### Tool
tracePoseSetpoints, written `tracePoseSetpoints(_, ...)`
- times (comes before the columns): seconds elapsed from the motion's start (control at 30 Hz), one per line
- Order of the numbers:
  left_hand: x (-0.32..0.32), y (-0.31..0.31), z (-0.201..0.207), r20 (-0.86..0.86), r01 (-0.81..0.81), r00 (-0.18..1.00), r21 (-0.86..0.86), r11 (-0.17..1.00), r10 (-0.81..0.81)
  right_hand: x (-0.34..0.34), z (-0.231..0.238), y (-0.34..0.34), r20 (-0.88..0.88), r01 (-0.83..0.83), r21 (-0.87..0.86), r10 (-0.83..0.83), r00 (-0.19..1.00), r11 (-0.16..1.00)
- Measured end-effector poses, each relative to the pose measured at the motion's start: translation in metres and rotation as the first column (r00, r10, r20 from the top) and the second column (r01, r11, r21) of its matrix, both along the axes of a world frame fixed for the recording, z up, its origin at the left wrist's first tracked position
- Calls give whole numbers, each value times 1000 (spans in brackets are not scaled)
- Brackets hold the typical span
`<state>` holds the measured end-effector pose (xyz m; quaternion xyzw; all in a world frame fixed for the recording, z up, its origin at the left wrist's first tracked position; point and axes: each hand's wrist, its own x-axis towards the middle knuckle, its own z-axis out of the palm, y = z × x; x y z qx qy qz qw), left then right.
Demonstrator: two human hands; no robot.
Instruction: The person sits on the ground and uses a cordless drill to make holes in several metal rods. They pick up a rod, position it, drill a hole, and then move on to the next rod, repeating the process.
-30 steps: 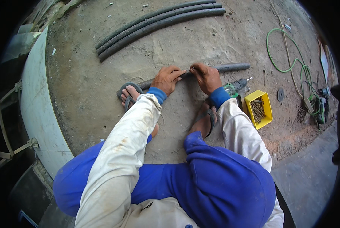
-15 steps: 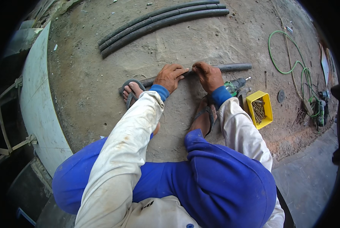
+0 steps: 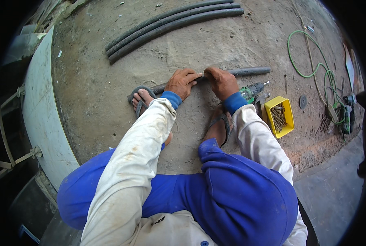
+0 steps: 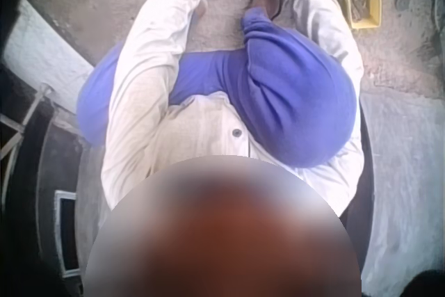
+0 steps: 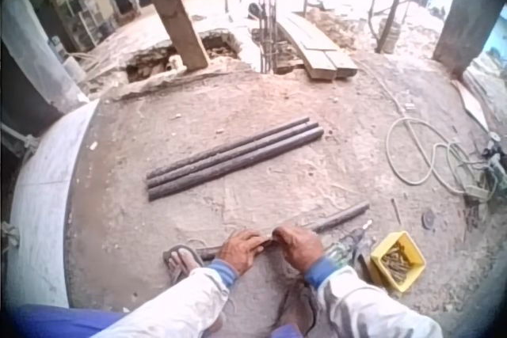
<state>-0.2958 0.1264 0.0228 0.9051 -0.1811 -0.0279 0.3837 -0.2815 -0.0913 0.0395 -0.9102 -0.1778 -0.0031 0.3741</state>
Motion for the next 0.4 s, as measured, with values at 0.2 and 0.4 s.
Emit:
tracePoseSetpoints(0.2,-6,-28,-4,-71,-241,970,-201,949,232,-11,-6,6,177,14,-14,-11,984,1000)
tracePoseSetpoints(0.4,-7,-45,-12,-307,-385,898,-204,900,314,-14,-13,-7,-44,67,-112,-72,996,992)
